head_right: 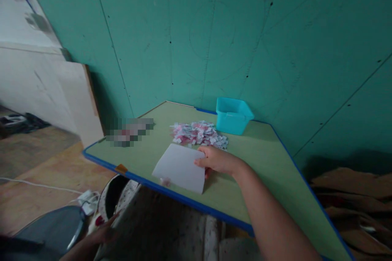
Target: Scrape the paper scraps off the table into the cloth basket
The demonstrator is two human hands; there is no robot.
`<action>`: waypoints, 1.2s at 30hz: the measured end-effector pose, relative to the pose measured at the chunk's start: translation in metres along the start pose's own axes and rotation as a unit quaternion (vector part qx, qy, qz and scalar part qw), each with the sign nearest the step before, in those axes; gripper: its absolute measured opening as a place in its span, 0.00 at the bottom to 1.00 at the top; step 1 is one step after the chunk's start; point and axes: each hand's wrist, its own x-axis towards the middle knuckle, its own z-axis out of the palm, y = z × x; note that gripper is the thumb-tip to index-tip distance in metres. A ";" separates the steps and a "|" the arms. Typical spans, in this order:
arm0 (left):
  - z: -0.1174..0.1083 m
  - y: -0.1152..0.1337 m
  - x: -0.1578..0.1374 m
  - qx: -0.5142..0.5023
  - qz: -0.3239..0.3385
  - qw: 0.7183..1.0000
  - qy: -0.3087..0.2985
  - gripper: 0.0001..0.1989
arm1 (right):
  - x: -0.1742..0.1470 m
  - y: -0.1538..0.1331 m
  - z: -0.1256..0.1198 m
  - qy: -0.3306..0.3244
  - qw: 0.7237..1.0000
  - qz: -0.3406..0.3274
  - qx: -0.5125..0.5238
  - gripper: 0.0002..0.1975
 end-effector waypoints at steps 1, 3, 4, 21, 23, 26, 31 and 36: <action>-0.001 0.001 -0.002 -0.015 -0.031 0.999 0.003 0.45 | 0.000 -0.001 0.001 0.000 1.000 0.002 -0.003 0.15; -0.002 0.006 -0.006 -0.039 -0.110 0.993 0.010 0.46 | 0.000 -0.002 0.002 0.008 1.000 0.009 -0.006 0.15; -0.002 0.010 -0.006 -0.044 -0.147 0.988 0.016 0.47 | 0.000 -0.003 0.004 0.010 1.000 0.015 -0.006 0.15; 0.068 0.037 -0.070 -0.064 -0.030 0.997 0.032 0.39 | -0.002 -0.011 0.014 -0.023 0.999 0.047 -0.010 0.13; 0.068 0.038 -0.070 -0.049 -0.034 0.997 0.038 0.37 | -0.002 -0.012 0.013 -0.027 0.998 0.052 -0.010 0.14; 0.068 0.039 -0.071 -0.028 -0.033 0.998 0.038 0.35 | -0.002 -0.012 0.013 -0.036 0.998 0.056 -0.004 0.15; 0.067 0.037 -0.070 -0.045 -0.048 0.996 0.061 0.36 | -0.002 -0.011 0.018 -0.077 0.996 0.039 0.004 0.15; 0.069 0.040 -0.072 -0.087 -0.035 0.995 0.034 0.37 | -0.008 -0.017 0.035 -0.066 0.992 0.006 -0.107 0.11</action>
